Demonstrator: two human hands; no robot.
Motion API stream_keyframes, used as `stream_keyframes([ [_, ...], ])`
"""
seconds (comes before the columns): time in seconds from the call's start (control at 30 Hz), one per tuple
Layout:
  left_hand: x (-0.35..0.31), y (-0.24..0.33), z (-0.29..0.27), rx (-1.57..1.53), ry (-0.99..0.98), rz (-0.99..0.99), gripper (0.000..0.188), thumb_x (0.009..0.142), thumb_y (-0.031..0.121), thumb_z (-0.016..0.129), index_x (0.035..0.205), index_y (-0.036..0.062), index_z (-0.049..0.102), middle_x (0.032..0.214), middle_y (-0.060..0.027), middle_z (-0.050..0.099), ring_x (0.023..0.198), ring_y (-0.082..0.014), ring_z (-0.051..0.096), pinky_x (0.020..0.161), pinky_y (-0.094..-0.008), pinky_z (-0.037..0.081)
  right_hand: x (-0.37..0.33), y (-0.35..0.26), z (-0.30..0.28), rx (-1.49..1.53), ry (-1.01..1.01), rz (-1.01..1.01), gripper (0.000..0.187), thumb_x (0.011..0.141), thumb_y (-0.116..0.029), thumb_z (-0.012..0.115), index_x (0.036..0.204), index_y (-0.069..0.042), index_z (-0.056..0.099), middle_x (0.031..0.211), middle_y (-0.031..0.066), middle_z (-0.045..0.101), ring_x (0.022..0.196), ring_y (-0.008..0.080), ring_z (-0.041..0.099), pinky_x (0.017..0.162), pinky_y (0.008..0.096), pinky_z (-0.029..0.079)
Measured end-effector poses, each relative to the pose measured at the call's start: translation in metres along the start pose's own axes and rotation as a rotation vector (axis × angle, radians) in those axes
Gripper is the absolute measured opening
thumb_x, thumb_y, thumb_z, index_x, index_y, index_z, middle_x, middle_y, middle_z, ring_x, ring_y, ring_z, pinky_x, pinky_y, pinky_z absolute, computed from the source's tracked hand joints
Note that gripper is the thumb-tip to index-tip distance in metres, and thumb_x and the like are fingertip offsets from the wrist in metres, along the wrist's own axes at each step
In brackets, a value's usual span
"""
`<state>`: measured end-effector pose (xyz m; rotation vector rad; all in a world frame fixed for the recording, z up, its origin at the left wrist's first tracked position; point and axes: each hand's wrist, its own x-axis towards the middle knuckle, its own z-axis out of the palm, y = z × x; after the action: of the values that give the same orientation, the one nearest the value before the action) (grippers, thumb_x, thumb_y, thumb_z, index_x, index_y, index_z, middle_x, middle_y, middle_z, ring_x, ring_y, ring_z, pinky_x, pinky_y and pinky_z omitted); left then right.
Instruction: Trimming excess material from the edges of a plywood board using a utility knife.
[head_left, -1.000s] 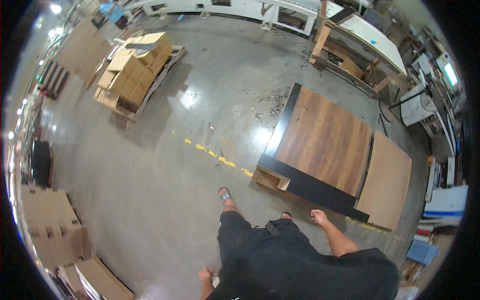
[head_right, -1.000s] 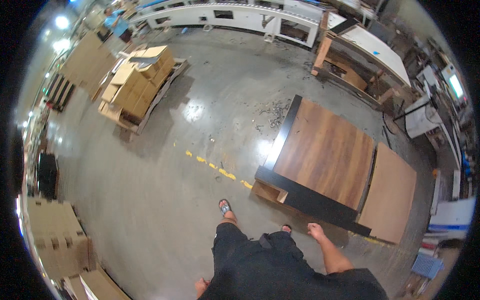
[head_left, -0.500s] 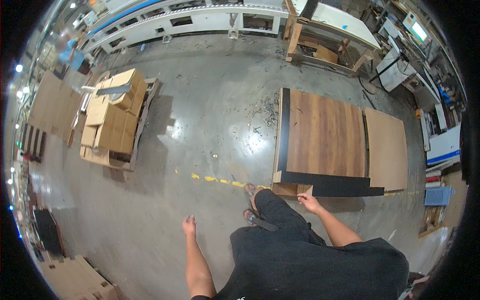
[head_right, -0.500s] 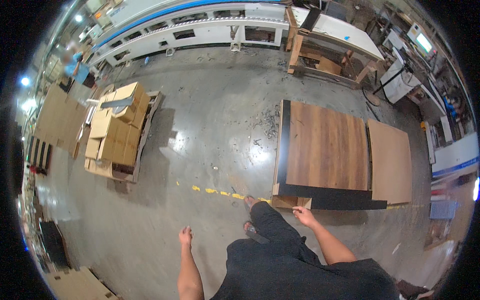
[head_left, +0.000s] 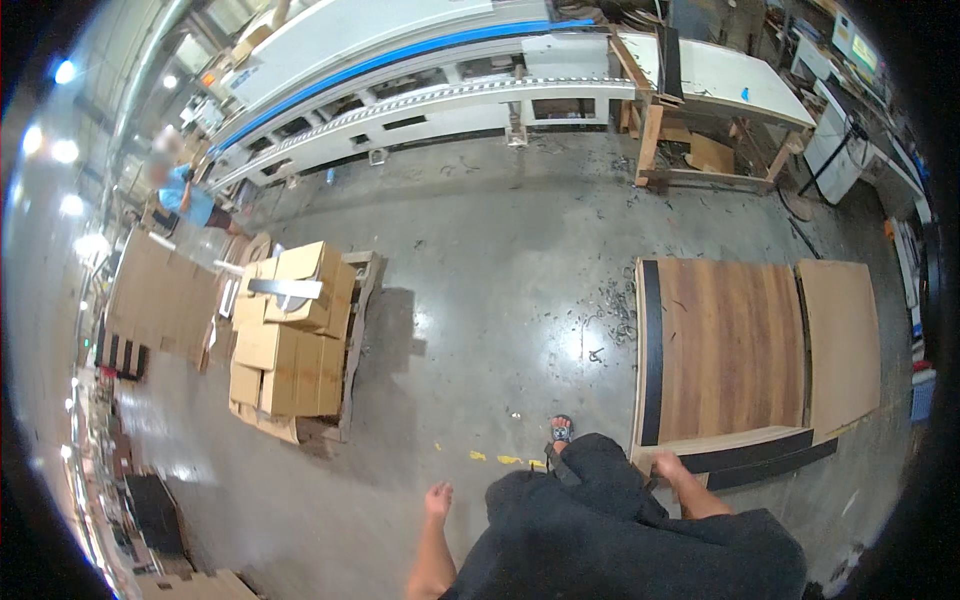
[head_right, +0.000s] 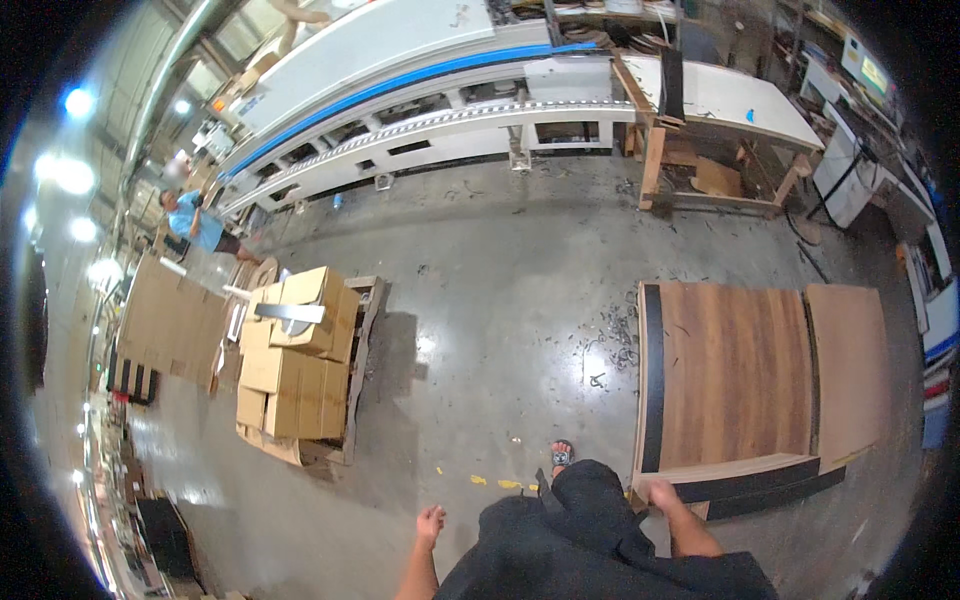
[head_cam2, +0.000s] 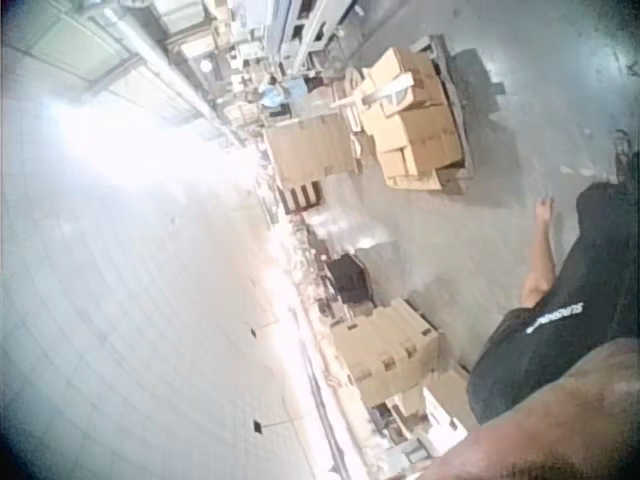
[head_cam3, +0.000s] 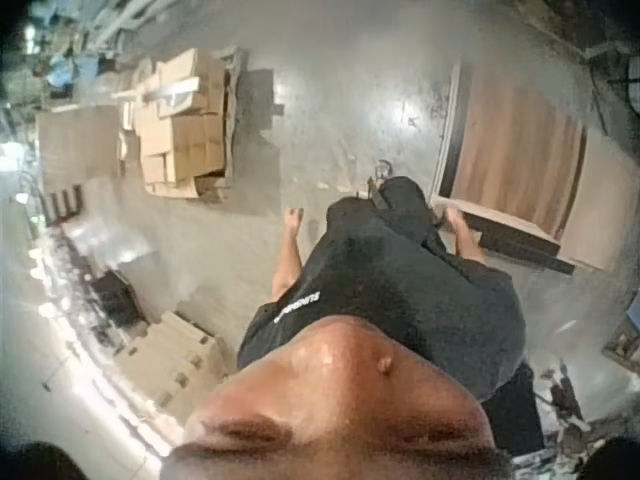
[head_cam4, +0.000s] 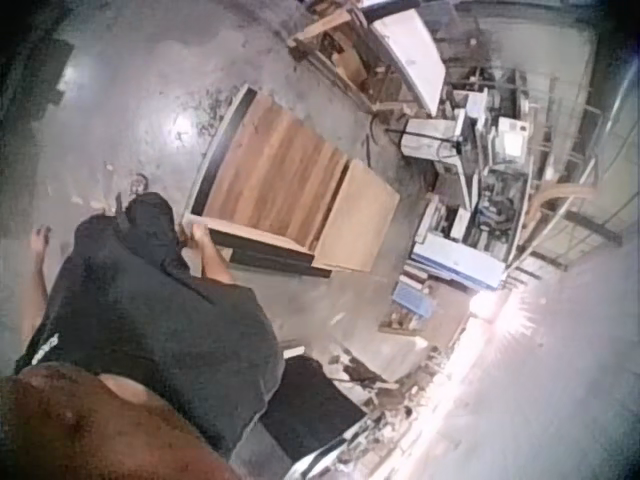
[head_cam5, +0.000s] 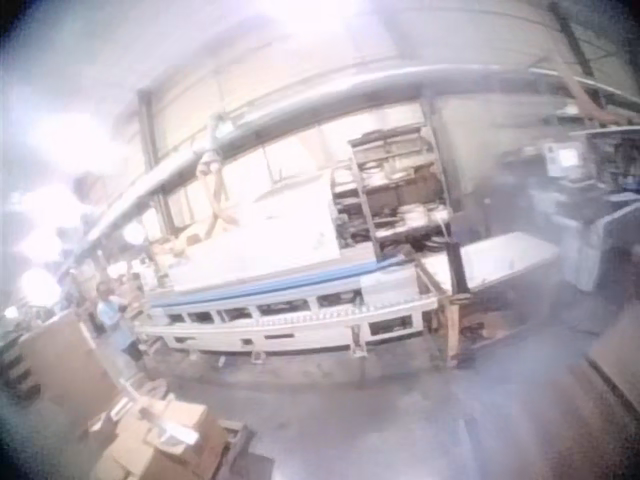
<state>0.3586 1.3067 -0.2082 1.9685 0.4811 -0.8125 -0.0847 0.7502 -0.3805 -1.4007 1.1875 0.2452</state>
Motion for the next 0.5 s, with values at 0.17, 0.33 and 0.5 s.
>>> stream_keyframes([
  [0.17, 0.033, 0.006, -0.034, -0.016, -0.009, -0.194, 0.029, 0.102, 0.023, 0.068, 0.122, 0.0020, 0.071, 0.100, -0.0101, 0.075, 0.083, -0.0225, 0.070, 0.068, -0.0371, 0.055, 0.038, -0.257, 0.047, 0.002, 0.101, -0.178, 0.025, 0.105, -0.024, 0.060, 0.118, -0.005, 0.071, 0.092, 0.0027, 0.066, 0.087, 0.0133, 0.063, 0.077, 0.0320, 0.053],
  [0.33, 0.093, 0.053, -0.016, 0.360, -0.152, 0.045, 0.028, 0.103, 0.028, 0.064, 0.113, 0.0020, 0.070, 0.103, -0.0140, 0.075, 0.087, -0.0325, 0.070, 0.081, -0.0506, 0.056, 0.096, -0.390, 0.032, 0.149, 0.148, -0.178, 0.033, 0.106, -0.021, 0.061, 0.133, -0.002, 0.067, 0.106, 0.0018, 0.069, 0.094, 0.0138, 0.064, 0.086, 0.0329, 0.054],
  [0.5, 0.249, 0.188, -0.004, 0.991, -0.377, 0.631, 0.035, 0.105, 0.034, 0.057, 0.122, 0.0073, 0.071, 0.108, -0.0163, 0.075, 0.091, -0.0367, 0.070, 0.077, -0.0551, 0.053, 0.124, -0.392, 0.031, 0.287, 0.408, -0.072, 0.031, 0.101, -0.026, 0.063, 0.121, -0.005, 0.072, 0.096, 0.0024, 0.071, 0.085, 0.0141, 0.064, 0.076, 0.0326, 0.053],
])
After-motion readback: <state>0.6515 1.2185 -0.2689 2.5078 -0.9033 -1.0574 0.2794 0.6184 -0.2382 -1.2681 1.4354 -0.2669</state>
